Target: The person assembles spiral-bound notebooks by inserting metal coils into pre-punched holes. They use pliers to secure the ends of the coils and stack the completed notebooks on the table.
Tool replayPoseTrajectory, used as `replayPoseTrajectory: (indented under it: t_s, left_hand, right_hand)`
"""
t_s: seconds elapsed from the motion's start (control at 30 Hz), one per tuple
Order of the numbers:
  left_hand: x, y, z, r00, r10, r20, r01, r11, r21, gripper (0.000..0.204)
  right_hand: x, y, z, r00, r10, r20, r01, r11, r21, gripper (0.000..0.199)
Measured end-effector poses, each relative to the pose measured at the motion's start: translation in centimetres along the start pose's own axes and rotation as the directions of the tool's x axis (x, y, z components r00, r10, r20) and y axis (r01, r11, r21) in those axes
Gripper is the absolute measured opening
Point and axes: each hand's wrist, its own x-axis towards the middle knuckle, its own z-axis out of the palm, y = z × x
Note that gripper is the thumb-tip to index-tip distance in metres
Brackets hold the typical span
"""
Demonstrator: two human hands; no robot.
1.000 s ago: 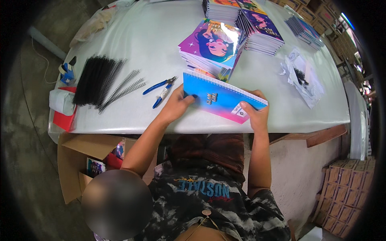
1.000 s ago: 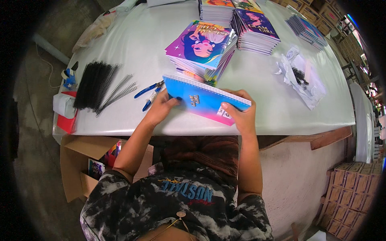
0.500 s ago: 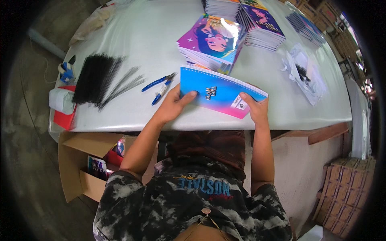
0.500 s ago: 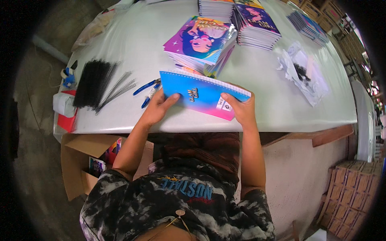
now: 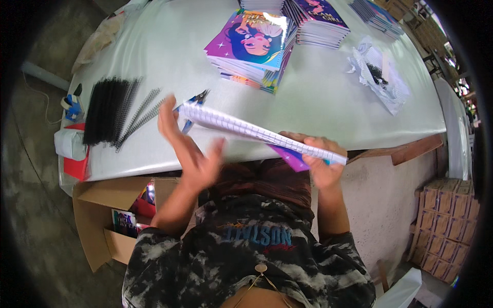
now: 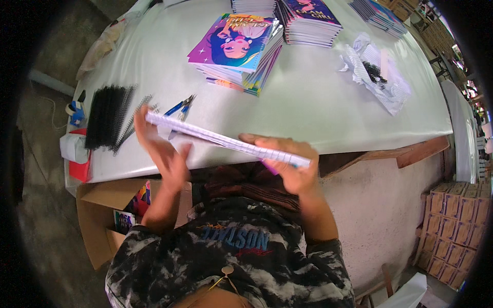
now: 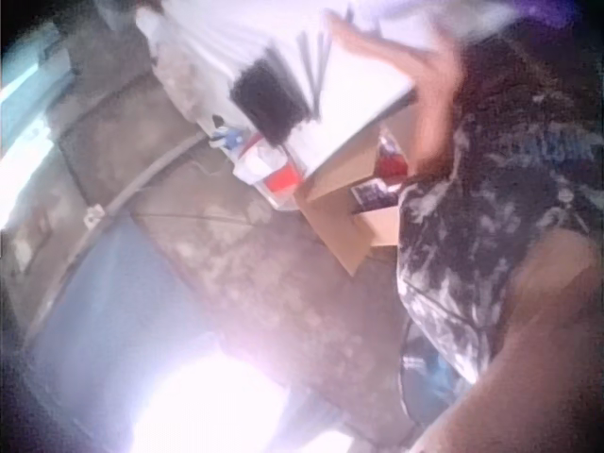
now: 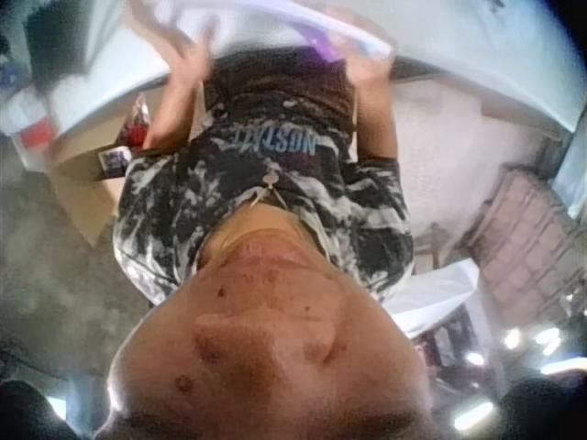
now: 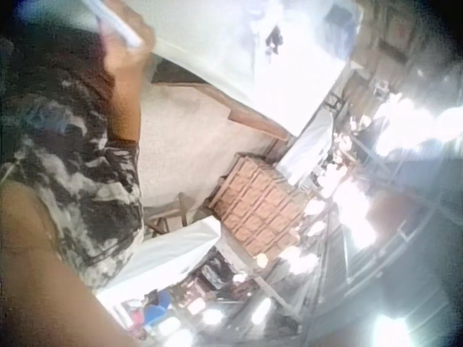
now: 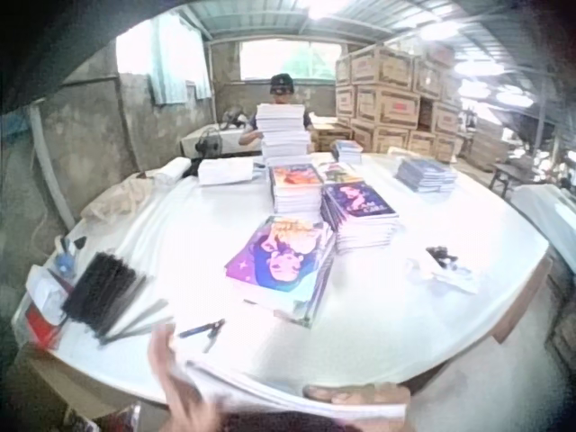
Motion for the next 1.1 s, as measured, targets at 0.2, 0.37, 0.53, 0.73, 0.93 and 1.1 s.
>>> replayPoseTrajectory:
  t_s: [0.2, 0.37, 0.53, 0.73, 0.93, 1.1]
  left_hand:
    - [1.3, -6.2, 0.5, 0.654, -0.589, 0.475, 0.709, 0.697, -0.112, 0.021]
    - [1.4, -5.6, 1.5, 0.693, -0.599, 0.4, 0.713, 0.651, -0.26, 0.023]
    - [1.4, -7.1, 1.4, 0.628, -0.655, 0.421, 0.764, 0.621, -0.173, 0.031]
    - [1.5, -6.5, 1.6, 0.653, -0.643, 0.4, 0.743, 0.646, -0.175, 0.029]
    - [1.1, -2.4, -0.5, 0.943, -0.14, 0.302, 0.118, 0.989, 0.092, 0.034]
    - [-2.2, 2.1, 2.4, 0.88, 0.368, 0.3, -0.402, 0.914, 0.058, 0.032]
  right_hand:
    - [1.9, 5.9, -4.1, 0.96, 0.242, -0.143, -0.249, 0.968, -0.038, 0.019]
    - [2.4, 5.7, -3.4, 0.943, 0.282, -0.18, -0.299, 0.951, -0.077, 0.018]
    - [2.7, 6.1, -3.7, 0.929, 0.289, -0.232, -0.321, 0.94, -0.113, 0.015]
    - [2.8, 6.4, -3.8, 0.929, 0.275, -0.248, -0.312, 0.942, -0.125, 0.016]
    - [3.6, 4.3, -0.2, 0.878, -0.234, -0.418, -0.042, 0.831, -0.555, 0.072]
    - [1.0, -0.6, 6.8, 0.955, -0.244, -0.165, 0.148, 0.882, -0.447, 0.064]
